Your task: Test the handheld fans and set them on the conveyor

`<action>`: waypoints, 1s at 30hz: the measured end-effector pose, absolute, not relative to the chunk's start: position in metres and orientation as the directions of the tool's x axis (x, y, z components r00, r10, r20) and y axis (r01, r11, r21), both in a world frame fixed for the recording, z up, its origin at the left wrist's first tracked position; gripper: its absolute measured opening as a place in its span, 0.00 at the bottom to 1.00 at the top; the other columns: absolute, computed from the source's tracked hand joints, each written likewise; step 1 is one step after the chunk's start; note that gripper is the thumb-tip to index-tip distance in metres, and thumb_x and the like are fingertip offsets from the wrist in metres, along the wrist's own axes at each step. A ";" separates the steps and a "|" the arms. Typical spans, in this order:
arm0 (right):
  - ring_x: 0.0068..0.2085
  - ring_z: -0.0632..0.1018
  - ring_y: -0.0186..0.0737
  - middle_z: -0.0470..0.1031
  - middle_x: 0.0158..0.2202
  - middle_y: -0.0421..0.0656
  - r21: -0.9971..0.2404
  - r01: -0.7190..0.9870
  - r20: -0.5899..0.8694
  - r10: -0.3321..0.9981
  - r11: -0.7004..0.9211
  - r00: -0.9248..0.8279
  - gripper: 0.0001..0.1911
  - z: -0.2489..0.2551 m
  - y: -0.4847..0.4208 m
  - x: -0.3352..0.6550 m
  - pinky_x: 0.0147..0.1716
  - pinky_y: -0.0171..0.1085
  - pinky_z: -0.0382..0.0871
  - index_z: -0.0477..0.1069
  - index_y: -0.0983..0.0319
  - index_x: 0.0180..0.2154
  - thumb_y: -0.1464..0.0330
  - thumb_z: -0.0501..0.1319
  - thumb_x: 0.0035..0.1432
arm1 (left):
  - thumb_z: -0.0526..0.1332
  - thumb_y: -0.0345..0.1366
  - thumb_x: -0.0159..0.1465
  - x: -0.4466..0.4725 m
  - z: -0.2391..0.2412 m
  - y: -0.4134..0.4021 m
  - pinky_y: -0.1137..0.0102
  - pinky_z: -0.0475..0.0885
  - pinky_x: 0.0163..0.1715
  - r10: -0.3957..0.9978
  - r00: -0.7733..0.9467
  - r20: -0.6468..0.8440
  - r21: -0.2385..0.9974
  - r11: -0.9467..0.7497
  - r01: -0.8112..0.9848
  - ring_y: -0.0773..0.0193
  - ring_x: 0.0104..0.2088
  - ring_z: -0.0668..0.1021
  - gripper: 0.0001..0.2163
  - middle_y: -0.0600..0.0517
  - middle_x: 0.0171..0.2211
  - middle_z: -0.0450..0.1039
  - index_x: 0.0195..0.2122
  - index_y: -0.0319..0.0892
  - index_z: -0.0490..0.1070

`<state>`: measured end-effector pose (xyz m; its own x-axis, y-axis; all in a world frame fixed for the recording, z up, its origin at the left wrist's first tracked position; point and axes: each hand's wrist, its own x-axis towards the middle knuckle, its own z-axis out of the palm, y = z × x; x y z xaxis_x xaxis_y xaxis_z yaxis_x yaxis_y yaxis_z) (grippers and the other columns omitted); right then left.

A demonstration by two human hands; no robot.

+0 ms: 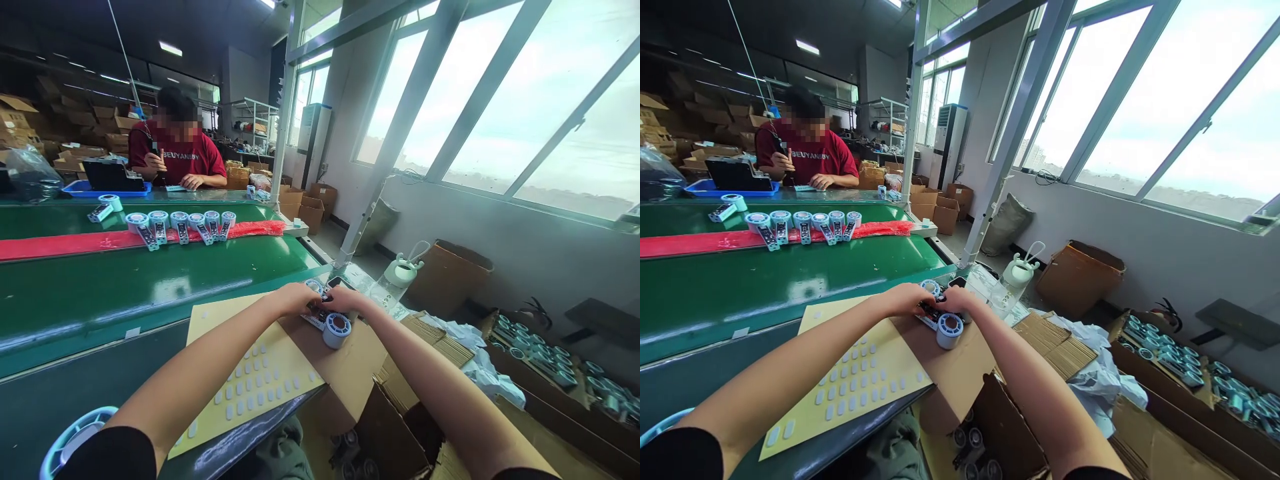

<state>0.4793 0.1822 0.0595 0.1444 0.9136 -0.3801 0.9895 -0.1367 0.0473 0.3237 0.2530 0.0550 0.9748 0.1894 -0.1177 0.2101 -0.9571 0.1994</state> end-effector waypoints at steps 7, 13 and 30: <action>0.48 0.68 0.46 0.65 0.49 0.47 0.014 0.996 -0.172 0.981 -0.088 0.089 0.14 0.071 0.165 0.477 0.47 0.50 0.63 0.67 0.63 0.45 0.61 0.57 0.62 | 0.58 0.40 0.62 0.319 0.048 0.250 0.58 0.71 0.43 0.154 0.985 -0.071 0.187 -0.968 0.165 0.59 0.43 0.73 0.14 0.48 0.43 0.70 0.46 0.39 0.68; 0.50 0.65 0.48 0.65 0.49 0.44 -0.076 0.995 -0.154 0.985 0.061 -0.072 0.17 0.070 0.145 0.478 0.50 0.53 0.57 0.71 0.58 0.42 0.54 0.57 0.60 | 0.57 0.40 0.62 0.308 0.043 0.250 0.58 0.70 0.45 0.166 0.986 0.002 0.165 -0.973 0.164 0.58 0.45 0.72 0.14 0.47 0.46 0.69 0.48 0.41 0.67; 0.55 0.58 0.64 0.59 0.55 0.53 0.060 0.997 -0.545 0.838 0.039 0.000 0.35 0.069 0.172 0.464 0.50 0.69 0.42 0.64 0.58 0.53 0.43 0.57 0.51 | 0.57 0.35 0.60 0.217 0.091 0.237 0.69 0.65 0.38 0.262 0.964 0.042 0.149 -0.956 0.253 0.59 0.40 0.75 0.08 0.52 0.39 0.75 0.39 0.49 0.72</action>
<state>0.4637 0.1722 0.0687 0.0002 0.8382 -0.5454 0.9975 0.0385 0.0596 0.2166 0.2371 0.0909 0.9642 0.2620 0.0419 0.2533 -0.9558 0.1492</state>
